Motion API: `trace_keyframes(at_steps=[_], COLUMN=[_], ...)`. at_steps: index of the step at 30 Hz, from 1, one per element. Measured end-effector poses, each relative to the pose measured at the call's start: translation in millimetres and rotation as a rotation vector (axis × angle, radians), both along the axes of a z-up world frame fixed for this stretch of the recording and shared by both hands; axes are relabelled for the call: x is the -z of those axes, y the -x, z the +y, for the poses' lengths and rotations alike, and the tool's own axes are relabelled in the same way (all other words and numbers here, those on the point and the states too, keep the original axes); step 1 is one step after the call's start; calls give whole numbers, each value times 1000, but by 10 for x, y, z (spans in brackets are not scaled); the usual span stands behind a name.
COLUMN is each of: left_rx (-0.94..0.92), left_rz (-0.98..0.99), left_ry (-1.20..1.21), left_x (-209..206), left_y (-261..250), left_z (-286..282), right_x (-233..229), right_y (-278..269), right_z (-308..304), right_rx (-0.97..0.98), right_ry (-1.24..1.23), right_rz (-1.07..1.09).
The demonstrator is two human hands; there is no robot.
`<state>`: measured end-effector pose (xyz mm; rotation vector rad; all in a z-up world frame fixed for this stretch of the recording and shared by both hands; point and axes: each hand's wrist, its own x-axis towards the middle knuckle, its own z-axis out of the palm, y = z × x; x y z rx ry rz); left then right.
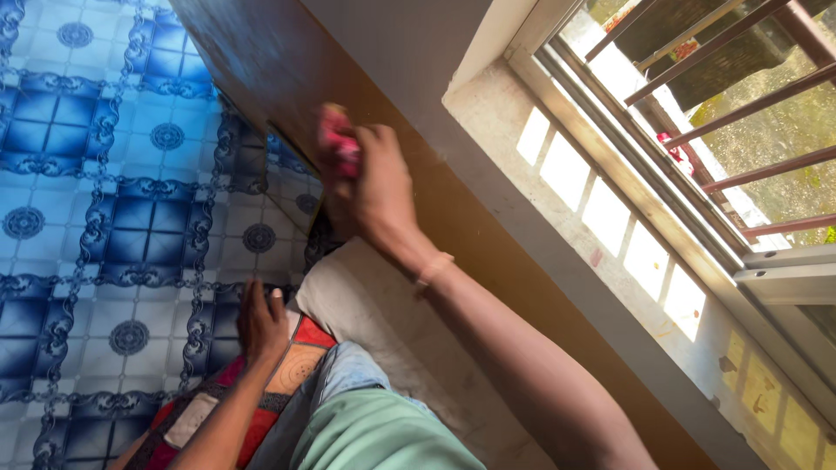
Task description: The person cleans a glass window pane and its frame using a cloth, wiping the glass and the lower edges of the track.
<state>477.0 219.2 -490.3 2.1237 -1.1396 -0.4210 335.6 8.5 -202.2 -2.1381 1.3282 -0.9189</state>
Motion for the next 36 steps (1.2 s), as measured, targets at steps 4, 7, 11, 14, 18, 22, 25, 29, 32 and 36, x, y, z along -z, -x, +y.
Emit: trace_keyframes(at_steps=[4,7,11,14,18,22,25,29,32,36], left_rx=[-231,-410,-575,-609,-148,203,153,108,168,540], left_rz=[8,78,215,439,220,326,1144,1390,858,918], left_ry=[-329,-428,-296,9,726,728,622,591,778,730], left_x=[370,444,123,-553,-1529,-1838,-1838,-2061,-2245,-2255], left_y=[-374,-583,-861,-952,-729,-829,-966,-868,-733,-240], left_z=[612,920,643,-124,-1268,-2046,-2510,-2961,-2976,-3053], right_x=[-3,6,-13,5,149,76,-111,-168,-264,-353], right_y=[-612,-736,-755,-778,-973,-1060,-952,-794,-519,-33], right_z=[35,-212,-531,-553,-450,-476,-562,-628,-713,-581], right_rx=[-271,-396,-426,-377,-444,-376,-239,-403,6,-310], right_ry=[165,322,122,215,-115,-359,-64,-134,-456,61], right_rz=[-86,-15,48,-12,-161,-381,-338,-97,-103,-94])
